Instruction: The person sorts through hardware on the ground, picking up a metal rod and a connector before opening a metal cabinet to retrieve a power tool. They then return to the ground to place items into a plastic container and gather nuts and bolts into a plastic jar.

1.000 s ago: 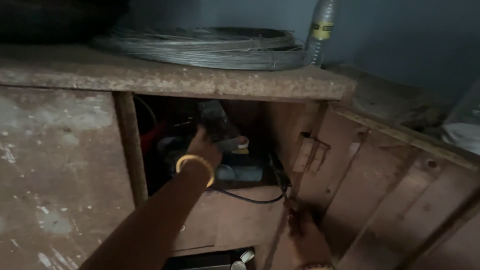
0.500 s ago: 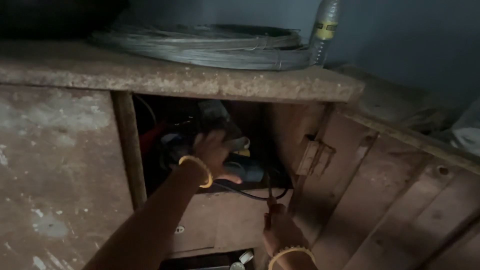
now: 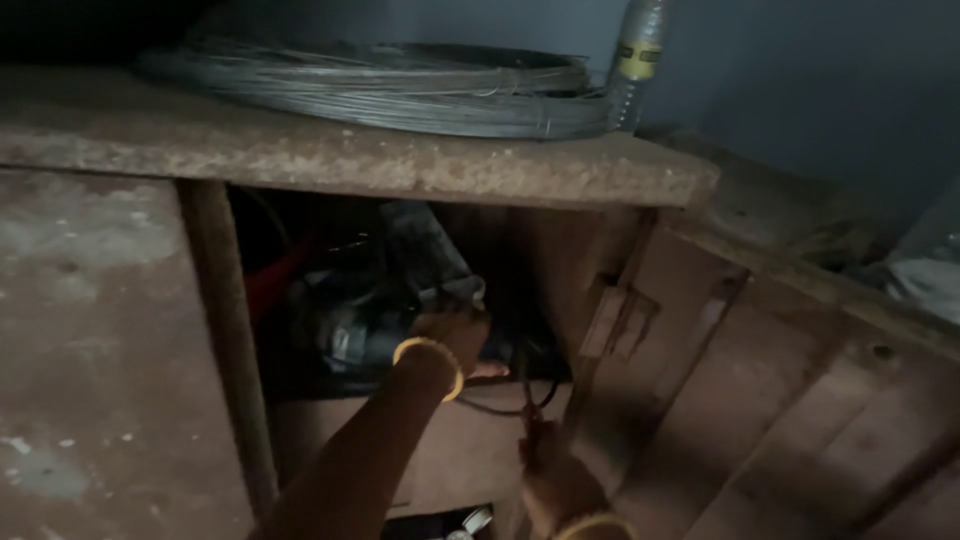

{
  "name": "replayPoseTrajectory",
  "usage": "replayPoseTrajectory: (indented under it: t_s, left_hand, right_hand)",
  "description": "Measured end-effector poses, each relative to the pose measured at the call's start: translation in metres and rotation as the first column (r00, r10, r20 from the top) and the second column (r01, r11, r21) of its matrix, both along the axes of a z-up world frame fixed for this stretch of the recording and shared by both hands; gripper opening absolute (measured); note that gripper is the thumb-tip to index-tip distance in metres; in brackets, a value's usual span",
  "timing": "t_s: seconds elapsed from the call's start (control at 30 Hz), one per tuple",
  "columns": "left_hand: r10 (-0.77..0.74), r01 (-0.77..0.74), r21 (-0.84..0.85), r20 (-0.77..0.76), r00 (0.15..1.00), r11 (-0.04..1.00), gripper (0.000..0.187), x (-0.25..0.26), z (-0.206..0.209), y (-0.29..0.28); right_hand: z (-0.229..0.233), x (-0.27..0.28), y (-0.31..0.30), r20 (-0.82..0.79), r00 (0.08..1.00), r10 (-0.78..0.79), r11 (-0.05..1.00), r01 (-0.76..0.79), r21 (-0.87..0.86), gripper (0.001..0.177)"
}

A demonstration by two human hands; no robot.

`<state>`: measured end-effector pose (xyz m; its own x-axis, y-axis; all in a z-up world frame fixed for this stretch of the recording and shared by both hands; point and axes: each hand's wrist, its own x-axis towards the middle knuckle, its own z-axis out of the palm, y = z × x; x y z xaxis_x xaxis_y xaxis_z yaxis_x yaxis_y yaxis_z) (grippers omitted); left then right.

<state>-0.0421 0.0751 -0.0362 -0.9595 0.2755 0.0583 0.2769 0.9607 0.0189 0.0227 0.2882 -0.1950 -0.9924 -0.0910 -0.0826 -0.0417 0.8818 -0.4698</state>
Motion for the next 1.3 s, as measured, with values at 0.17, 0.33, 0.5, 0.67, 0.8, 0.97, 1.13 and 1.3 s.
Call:
replayPoseTrajectory:
  t_s: [0.17,0.33,0.5,0.67,0.8,0.97,1.13,1.3]
  left_hand:
    - [-0.023,0.019,-0.086,-0.04,0.999,0.996,0.091,0.006,0.017,0.002]
    - [0.004,-0.005,-0.021,-0.036,0.999,1.0,0.087,-0.003,0.004,-0.006]
    - [-0.108,0.114,0.012,-0.236,0.966,0.993,0.096,-0.004,0.0,-0.009]
    - [-0.157,0.135,-0.09,-0.318,0.935,0.987,0.099,0.009,0.015,-0.006]
    - [-0.145,0.077,-0.265,-0.247,0.958,0.961,0.088,0.012,0.024,-0.012]
    - [-0.007,-0.012,-0.248,-0.076,0.997,0.969,0.056,0.017,0.036,-0.045]
    - [0.232,-0.243,-0.149,-0.09,0.969,0.958,0.037,-0.002,0.019,-0.077]
    - [0.384,-0.42,-0.139,-0.231,0.894,0.897,0.026,-0.022,-0.001,-0.07]
  right_hand:
    - [0.105,0.014,-0.029,0.49,0.867,-0.09,0.992,0.037,0.117,0.044]
    - [0.045,-0.016,-0.005,-0.022,0.986,0.168,0.98,-0.164,0.112,0.046]
    - [0.026,-0.03,0.01,0.089,0.935,0.343,0.863,-0.351,0.364,0.056]
    - [-0.01,-0.02,0.024,-0.028,0.965,0.259,0.937,-0.244,0.25,0.052]
    - [-0.019,-0.022,0.028,-0.112,0.988,-0.107,0.933,0.061,-0.355,0.042]
    - [-0.036,-0.019,0.037,0.286,0.955,-0.079,0.007,0.287,-0.958,0.043]
    - [-0.043,-0.027,0.036,0.276,0.959,-0.058,-0.209,0.259,-0.943,0.043]
    - [-0.056,-0.025,0.032,0.276,0.96,-0.045,-0.393,0.237,-0.888,0.043]
